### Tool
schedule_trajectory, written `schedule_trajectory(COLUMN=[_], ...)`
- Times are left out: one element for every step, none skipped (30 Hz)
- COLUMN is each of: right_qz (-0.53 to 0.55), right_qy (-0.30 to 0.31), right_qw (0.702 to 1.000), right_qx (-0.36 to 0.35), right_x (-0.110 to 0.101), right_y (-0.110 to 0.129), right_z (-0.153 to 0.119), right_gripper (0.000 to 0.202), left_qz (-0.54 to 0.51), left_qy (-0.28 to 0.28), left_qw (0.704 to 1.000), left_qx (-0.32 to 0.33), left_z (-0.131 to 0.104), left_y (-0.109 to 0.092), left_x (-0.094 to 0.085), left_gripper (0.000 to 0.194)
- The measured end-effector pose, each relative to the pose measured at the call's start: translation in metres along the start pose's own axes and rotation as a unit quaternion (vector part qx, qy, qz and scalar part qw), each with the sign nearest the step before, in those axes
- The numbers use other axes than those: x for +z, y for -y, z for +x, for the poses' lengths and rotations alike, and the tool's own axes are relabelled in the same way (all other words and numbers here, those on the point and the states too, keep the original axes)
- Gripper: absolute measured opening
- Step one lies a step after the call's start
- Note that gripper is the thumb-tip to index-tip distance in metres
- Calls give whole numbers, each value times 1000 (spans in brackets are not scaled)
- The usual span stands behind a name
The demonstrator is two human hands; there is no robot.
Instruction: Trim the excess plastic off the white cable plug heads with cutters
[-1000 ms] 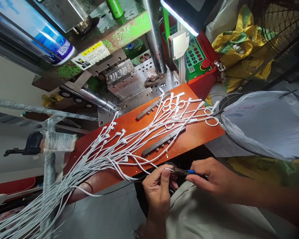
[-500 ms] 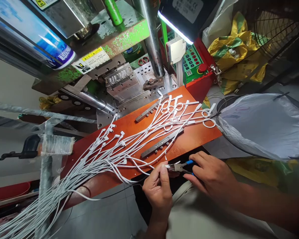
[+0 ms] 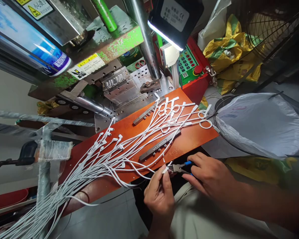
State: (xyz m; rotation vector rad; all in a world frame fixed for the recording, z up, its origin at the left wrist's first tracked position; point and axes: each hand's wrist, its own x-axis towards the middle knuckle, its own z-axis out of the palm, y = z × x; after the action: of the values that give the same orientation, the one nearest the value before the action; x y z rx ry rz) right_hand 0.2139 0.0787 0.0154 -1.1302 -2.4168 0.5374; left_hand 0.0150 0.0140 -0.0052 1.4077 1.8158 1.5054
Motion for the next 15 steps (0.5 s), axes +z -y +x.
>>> schedule_trajectory(right_qz=[-20,-31,-37,-40,-41,-41,-38,-35,-31,-27,-24,-22,-21,-20,-21], right_qy=[-15,-23,-25,-24,-21,-20,-18,-18,-18,-17,-17,-18,-17,-18,-20], right_qw=[1000,999,999,999,999,999,999,999,999,999,999,999,999,1000,1000], right_qx=[-3,-1,4,10,16,20,22,23,23,23,21,20,18,15,11], right_x=[2,4,5,5,5,5,4,3,2,2,2,1,1,1,1], right_y=[3,6,8,10,11,12,13,13,14,14,13,13,12,11,10], right_z=[-2,-3,-5,-6,-8,-9,-10,-11,-12,-13,-13,-14,-14,-14,-13], right_gripper=[40,38,37,35,34,33,33,33,34,34,35,35,35,34,33], left_qz=[21,41,63,85,105,123,140,156,171,185,199,209,215,217,219], left_qy=[-8,-18,-33,-46,-57,-67,-71,-75,-78,-80,-80,-77,-72,-66,-59], left_qw=[999,997,993,988,983,978,972,967,961,955,950,946,944,943,943], left_qx=[35,67,95,118,139,156,173,187,202,215,227,236,241,244,244], left_z=[-4,-9,-13,-17,-21,-23,-25,-26,-27,-26,-26,-25,-25,-24,-24], left_y=[4,9,12,16,18,19,20,20,19,17,16,14,12,11,10], left_x=[0,0,1,2,3,4,4,5,5,4,4,3,2,1,-1], left_gripper=[27,33,38,42,46,49,52,53,54,55,56,57,58,59,60])
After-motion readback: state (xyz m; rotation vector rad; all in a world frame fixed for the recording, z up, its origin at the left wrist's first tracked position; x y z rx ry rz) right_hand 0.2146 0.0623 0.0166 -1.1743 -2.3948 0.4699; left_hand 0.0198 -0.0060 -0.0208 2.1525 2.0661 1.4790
